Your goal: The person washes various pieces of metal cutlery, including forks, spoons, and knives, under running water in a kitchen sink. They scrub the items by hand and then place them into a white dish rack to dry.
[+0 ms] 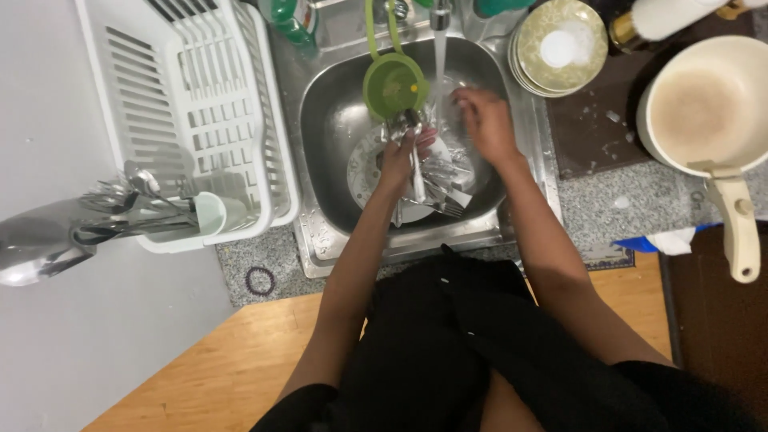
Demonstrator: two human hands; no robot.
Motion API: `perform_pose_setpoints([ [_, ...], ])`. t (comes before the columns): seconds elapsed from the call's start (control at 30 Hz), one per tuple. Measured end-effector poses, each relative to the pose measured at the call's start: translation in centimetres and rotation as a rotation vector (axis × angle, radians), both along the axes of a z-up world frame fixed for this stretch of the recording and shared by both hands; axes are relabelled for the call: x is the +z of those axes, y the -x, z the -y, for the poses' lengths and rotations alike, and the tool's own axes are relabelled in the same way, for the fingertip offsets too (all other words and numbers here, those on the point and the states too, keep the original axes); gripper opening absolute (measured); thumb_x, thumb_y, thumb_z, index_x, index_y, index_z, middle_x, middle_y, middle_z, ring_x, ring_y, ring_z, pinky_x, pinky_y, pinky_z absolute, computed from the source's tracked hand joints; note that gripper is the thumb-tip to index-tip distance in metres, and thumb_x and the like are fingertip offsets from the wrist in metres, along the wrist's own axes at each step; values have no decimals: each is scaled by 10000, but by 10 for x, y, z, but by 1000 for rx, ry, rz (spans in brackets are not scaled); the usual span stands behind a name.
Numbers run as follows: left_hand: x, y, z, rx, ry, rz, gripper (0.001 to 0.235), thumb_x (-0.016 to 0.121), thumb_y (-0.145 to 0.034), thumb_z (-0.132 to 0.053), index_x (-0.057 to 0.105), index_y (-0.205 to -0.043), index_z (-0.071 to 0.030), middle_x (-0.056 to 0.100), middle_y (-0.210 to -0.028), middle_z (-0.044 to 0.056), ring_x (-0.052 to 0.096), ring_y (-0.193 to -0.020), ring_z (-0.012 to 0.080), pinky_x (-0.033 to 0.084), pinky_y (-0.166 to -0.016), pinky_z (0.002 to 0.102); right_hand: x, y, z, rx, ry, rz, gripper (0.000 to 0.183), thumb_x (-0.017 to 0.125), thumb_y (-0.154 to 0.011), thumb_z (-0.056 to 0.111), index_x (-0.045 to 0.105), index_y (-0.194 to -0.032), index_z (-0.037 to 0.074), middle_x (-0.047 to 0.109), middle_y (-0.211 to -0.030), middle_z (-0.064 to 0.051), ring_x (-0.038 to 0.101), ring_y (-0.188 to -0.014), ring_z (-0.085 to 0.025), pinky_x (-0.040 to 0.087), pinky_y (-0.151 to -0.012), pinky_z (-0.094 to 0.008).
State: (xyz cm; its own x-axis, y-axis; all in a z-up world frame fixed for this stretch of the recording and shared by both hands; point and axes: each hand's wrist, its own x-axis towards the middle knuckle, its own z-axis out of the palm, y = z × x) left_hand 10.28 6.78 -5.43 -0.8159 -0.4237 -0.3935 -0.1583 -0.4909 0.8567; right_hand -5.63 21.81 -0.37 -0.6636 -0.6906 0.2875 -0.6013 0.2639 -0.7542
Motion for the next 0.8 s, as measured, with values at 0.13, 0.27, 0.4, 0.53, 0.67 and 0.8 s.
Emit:
perform_pose_setpoints([
  [0.13, 14, 19, -17, -176, 188, 355, 997, 494, -1139, -673, 275, -1691, 129, 292, -1757, 356, 266, -1650, 482, 249, -1343, 644, -42, -17, 12, 23, -99, 100, 174, 649, -1104, 97, 787, -1175, 18, 790, -947, -275, 758, -971, -518, 562, -828, -598],
  [0.27, -49, 30, -23, -105, 131, 185, 374, 415, -1205, -334, 655, -1132, -56, 554, -791, -27, 521, -677, 109, 468, -605, 318, -65, -21, 20, -13, -59, 159, 292, 639, -1191, 210, 696, -953, 51, 692, -660, -158, 731, -652, -359, 560, -675, -426],
  [0.4, -58, 20, -20, -51, 146, 129, 275, 384, -1190, -153, 617, -1106, -32, 537, -704, 5, 471, -576, 83, 407, -514, 254, -61, -23, 18, 190, 147, 283, 443, 795, -1081, 186, 593, -787, -78, 662, -1019, -276, 663, -867, -460, 520, -796, -533],
  [0.53, -99, 23, -27, -43, 151, 153, 241, 419, -1173, -203, 608, -1088, -80, 580, -730, -22, 495, -572, 54, 399, -490, 240, -77, -26, 22, 152, 154, 443, 110, 645, -1073, 66, 612, -971, 45, 698, -677, -100, 717, -689, -230, 554, -762, -389],
  [0.67, -67, 23, -35, -47, 272, 59, 327, 378, -1191, -203, 629, -1019, -84, 573, -692, -23, 519, -551, 62, 437, -475, 232, -58, -35, 23, -1, 24, 270, 263, 657, -1132, 128, 606, -888, 42, 653, -610, -167, 702, -613, -295, 528, -635, -392],
  [0.8, 96, 5, -39, -10, 231, 94, 306, 413, -1171, -167, 640, -993, -63, 558, -714, -23, 511, -603, 61, 423, -514, 239, -60, -34, 22, 68, 90, 367, 310, 747, -1098, 128, 544, -871, 71, 624, -666, -95, 625, -678, -198, 491, -659, -363],
])
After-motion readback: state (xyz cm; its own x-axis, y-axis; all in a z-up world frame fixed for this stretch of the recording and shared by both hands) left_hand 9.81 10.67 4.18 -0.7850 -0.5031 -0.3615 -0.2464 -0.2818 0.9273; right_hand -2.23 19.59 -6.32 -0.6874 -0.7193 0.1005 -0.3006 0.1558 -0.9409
